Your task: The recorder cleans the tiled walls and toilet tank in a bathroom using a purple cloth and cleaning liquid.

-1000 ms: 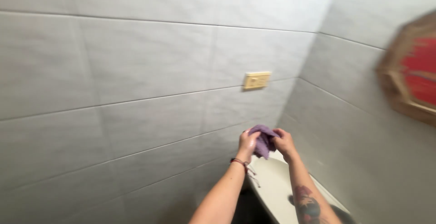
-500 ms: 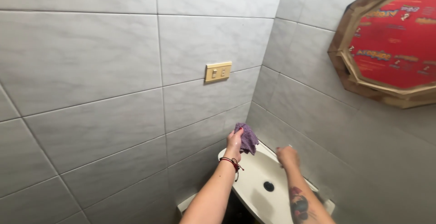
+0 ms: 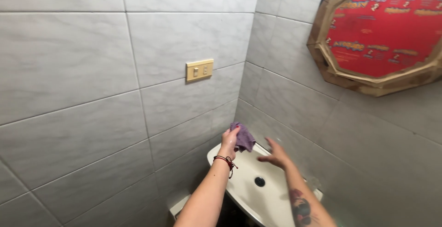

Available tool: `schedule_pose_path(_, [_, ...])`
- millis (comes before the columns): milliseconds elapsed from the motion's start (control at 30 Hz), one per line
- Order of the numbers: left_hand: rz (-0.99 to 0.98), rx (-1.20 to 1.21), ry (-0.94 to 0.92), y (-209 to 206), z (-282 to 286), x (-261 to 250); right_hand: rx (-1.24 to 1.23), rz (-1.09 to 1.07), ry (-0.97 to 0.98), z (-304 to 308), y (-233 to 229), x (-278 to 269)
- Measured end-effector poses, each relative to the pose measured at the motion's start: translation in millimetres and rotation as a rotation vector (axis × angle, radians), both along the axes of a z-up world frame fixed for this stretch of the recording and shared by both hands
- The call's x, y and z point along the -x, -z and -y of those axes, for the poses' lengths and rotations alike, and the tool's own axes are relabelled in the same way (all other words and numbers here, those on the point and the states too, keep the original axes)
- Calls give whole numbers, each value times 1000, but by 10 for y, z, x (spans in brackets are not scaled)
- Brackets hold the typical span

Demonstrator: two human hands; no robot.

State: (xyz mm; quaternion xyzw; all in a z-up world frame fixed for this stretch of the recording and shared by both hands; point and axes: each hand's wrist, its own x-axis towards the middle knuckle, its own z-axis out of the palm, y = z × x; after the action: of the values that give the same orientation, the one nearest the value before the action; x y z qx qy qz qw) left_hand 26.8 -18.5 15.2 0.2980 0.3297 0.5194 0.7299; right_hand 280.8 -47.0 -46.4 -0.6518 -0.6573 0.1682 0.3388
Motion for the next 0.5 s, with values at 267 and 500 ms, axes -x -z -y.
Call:
schedule_pose_path(267, [-462,-369,-134,-100,292,-232,-328,-234,63,59,-607,443])
schedule_pose_path(500, [-510,-380,-202,399,-110,-468,-352,-104,203,410,-856,572])
